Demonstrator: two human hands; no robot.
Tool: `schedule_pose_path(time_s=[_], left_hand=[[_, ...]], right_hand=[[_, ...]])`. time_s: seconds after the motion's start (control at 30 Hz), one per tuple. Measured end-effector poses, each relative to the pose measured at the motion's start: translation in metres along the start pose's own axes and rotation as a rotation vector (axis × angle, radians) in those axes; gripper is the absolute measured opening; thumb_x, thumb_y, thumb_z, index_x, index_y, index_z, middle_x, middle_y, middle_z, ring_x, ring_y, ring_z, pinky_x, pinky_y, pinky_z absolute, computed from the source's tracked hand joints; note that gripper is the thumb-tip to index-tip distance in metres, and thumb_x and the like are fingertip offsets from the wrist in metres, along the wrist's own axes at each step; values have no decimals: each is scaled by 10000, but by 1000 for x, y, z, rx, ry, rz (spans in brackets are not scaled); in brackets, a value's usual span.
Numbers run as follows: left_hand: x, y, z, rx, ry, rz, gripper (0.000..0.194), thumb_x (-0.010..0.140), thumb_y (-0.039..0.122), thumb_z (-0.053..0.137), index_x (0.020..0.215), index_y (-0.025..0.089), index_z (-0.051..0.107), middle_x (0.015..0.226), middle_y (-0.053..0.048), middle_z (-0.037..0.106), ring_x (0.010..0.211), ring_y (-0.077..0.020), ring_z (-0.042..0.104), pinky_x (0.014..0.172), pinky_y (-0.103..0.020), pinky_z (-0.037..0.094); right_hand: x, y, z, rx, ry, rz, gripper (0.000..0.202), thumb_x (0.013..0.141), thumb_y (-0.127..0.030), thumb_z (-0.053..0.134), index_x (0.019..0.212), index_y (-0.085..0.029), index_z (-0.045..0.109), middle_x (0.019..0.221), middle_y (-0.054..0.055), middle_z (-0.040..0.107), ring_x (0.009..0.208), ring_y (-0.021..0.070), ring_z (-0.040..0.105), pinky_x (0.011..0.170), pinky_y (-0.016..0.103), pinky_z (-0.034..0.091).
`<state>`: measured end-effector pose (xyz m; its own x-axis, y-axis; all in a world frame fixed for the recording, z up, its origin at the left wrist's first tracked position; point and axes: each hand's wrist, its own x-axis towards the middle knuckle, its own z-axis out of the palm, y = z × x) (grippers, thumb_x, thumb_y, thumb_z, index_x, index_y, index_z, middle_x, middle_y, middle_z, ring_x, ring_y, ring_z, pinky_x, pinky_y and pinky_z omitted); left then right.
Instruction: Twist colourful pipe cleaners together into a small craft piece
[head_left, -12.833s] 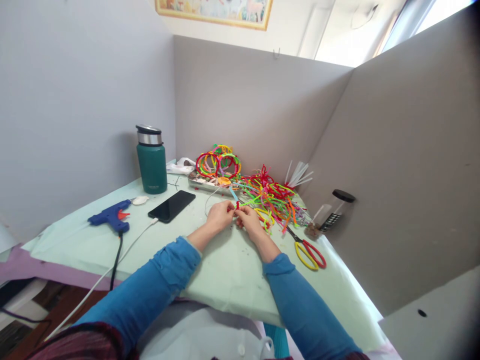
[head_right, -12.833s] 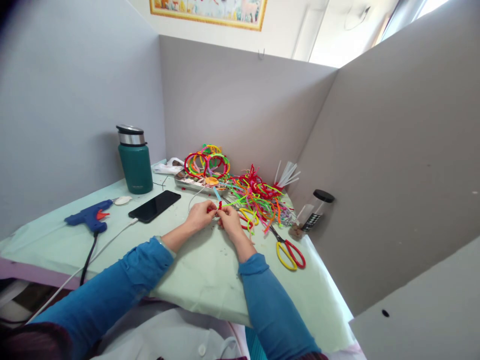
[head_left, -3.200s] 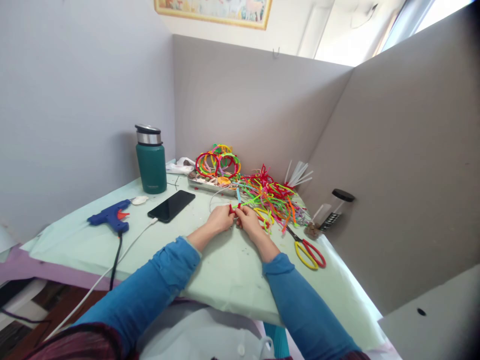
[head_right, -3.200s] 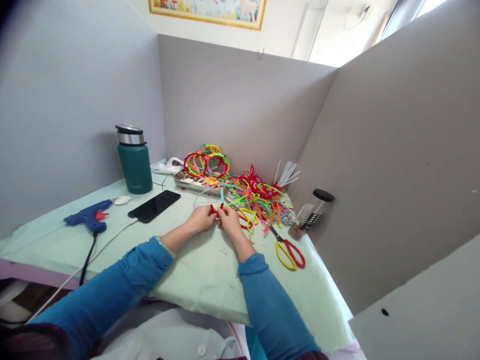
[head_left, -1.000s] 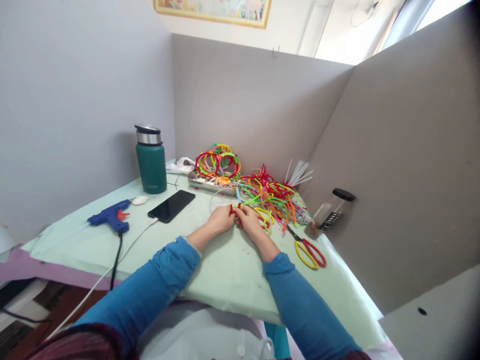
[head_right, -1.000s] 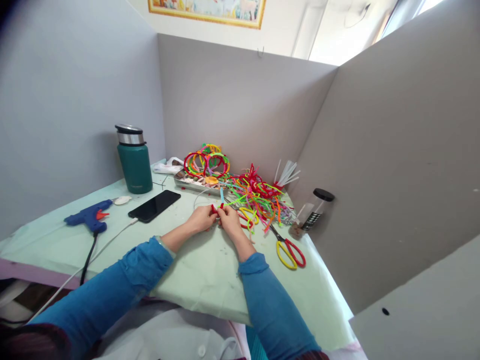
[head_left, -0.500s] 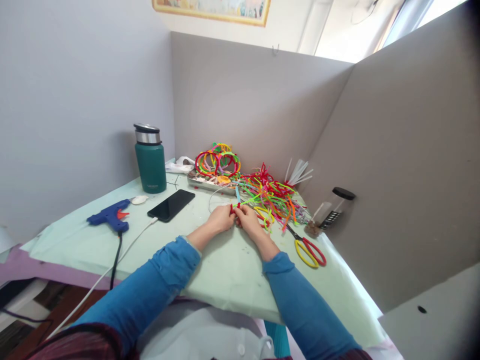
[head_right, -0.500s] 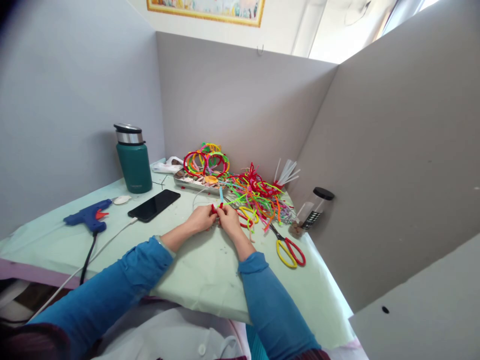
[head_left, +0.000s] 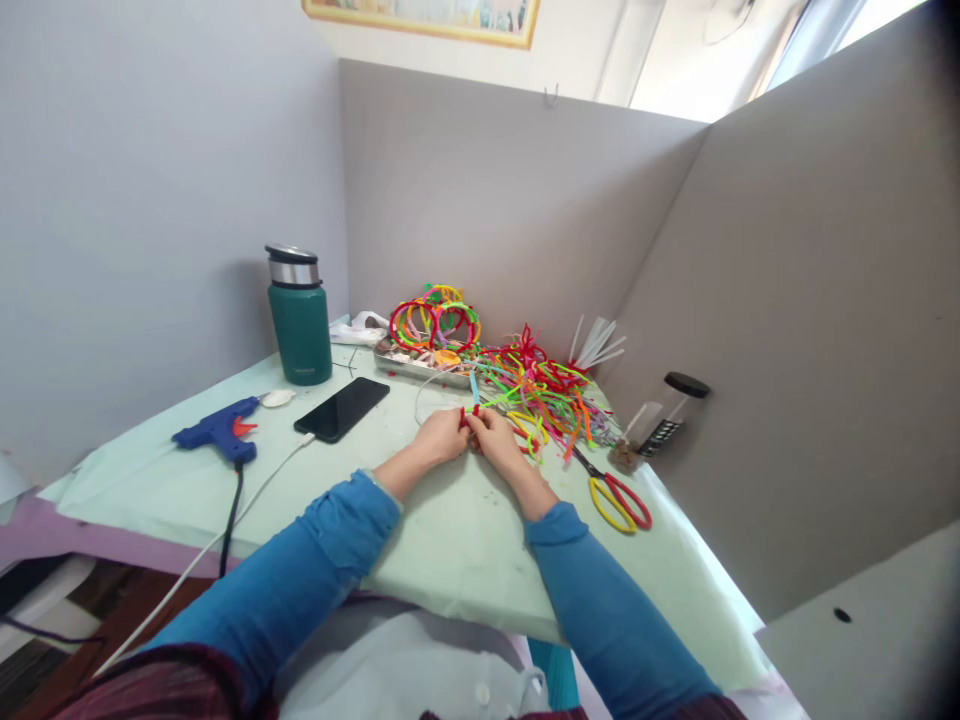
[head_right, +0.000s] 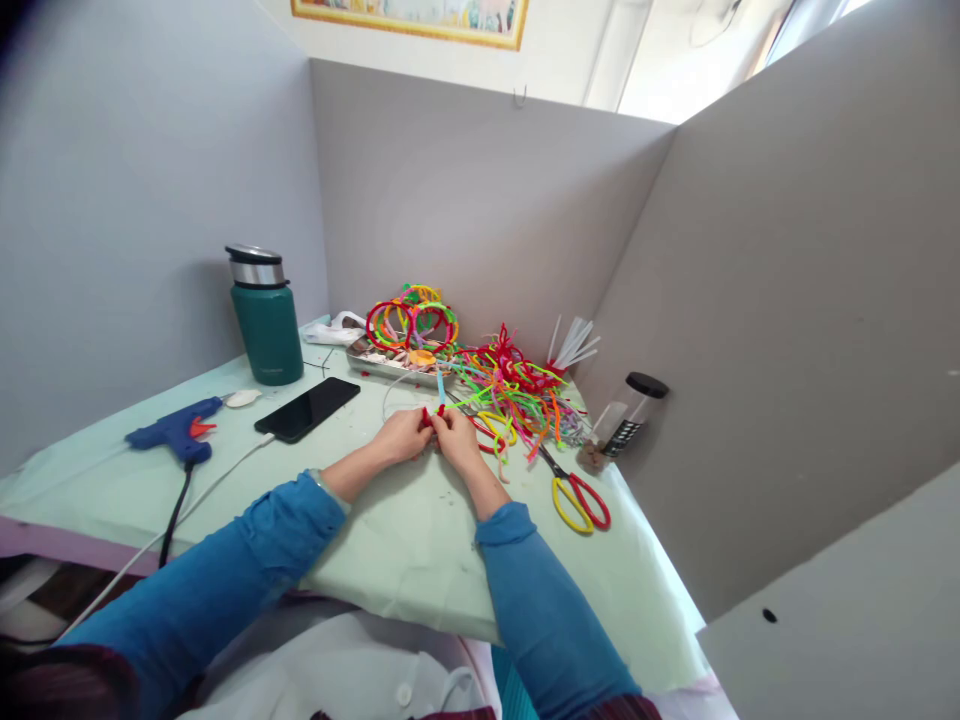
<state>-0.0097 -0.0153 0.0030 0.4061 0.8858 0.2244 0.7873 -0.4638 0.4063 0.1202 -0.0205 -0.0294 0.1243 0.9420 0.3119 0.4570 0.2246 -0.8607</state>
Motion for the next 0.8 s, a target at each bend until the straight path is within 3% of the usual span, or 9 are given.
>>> schedule_pose_path(time_s=[0.33, 0.8], left_hand=[[2, -2, 2, 2, 15, 8, 274, 811, 270, 416, 949, 121, 601, 771, -104, 683, 764, -193, 639, 671, -256, 439], [2, -1, -1, -61, 39, -29, 287, 860, 315, 402, 899, 123, 613, 751, -83, 674, 680, -149, 626, 651, -231, 424]], right_hand=[[-2, -4, 0, 18, -7, 14, 217, 766, -386, 490, 677, -188, 480, 495, -48, 493, 447, 107, 463, 453, 223, 341], [-5, -10, -2, 221, -32, 61, 254, 743, -432, 521, 707, -181, 499, 482, -50, 480, 384, 82, 425, 382, 199, 321]])
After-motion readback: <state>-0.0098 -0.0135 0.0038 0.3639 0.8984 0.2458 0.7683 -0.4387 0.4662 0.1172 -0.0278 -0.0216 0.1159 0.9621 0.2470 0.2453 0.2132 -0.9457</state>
